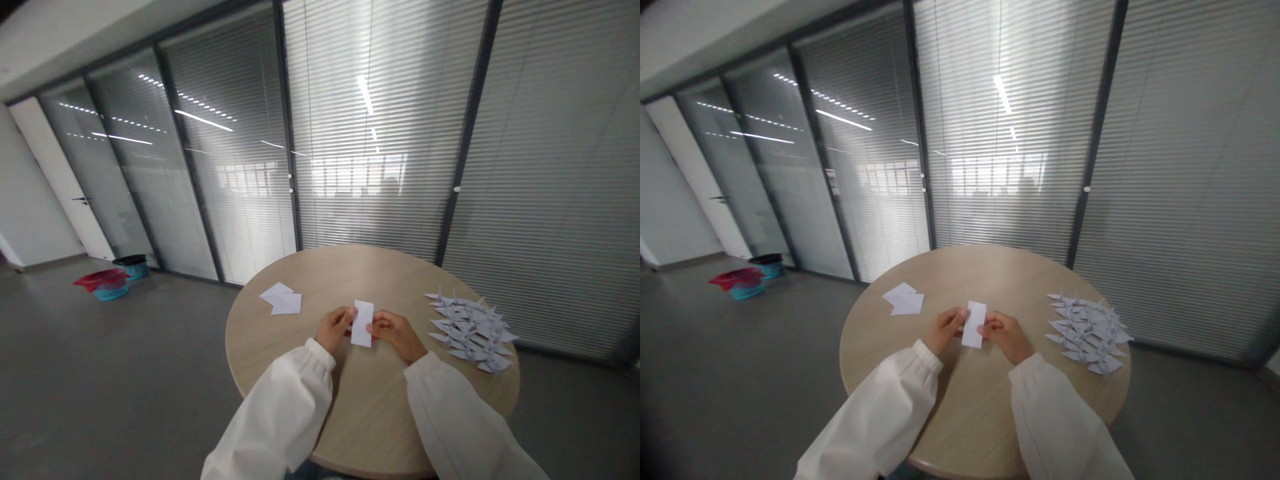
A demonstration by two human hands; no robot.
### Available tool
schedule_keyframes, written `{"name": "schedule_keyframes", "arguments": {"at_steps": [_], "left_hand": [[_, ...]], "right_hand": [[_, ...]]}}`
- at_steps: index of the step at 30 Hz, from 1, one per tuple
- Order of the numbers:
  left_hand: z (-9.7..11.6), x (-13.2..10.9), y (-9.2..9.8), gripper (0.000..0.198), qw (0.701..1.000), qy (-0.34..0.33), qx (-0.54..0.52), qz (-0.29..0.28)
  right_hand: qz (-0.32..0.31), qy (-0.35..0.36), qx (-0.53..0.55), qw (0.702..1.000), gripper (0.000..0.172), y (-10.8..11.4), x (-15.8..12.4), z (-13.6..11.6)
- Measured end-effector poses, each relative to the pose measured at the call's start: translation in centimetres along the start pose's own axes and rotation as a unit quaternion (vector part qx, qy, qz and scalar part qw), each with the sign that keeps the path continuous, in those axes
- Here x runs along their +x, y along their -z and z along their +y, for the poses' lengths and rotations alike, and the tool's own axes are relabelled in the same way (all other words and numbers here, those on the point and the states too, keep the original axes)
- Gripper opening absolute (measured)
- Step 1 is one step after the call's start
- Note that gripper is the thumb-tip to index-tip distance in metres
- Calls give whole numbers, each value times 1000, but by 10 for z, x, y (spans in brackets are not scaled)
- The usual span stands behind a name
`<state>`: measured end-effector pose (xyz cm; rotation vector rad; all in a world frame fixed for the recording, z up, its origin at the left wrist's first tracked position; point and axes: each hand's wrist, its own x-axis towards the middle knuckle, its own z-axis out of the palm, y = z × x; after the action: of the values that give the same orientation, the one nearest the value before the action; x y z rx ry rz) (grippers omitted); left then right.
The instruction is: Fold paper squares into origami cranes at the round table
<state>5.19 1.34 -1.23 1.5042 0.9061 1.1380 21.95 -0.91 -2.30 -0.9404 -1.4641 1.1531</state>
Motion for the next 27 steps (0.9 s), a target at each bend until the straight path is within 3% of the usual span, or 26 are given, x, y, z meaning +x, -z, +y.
{"name": "schedule_keyframes", "arguments": {"at_steps": [3, 6, 8, 12, 15, 20, 27], "left_hand": [[-1, 2, 3, 50, 999, 29, -40, 13], [-3, 4, 5, 49, 996, 46, -68, 44], [-4, 5, 6, 48, 993, 51, -87, 59], [-6, 7, 8, 47, 990, 59, -111, 69], [-8, 8, 9, 49, 989, 65, -112, 72], [-10, 7, 8, 49, 991, 66, -104, 45], [-9, 3, 3, 47, 993, 74, -76, -43]], "right_hand": [[2, 18, -46, 999, 35, -1, 1, 8], [56, 89, -112, 988, 51, -3, 0, 11], [85, 171, -188, 963, 59, -5, -1, 8], [46, 280, -315, 906, 52, -6, -4, 3], [36, 299, -346, 888, 30, -6, -4, 2], [61, 306, -342, 887, 3, -6, -4, 3], [149, 274, -297, 903, 11, -2, 0, 6]]}}
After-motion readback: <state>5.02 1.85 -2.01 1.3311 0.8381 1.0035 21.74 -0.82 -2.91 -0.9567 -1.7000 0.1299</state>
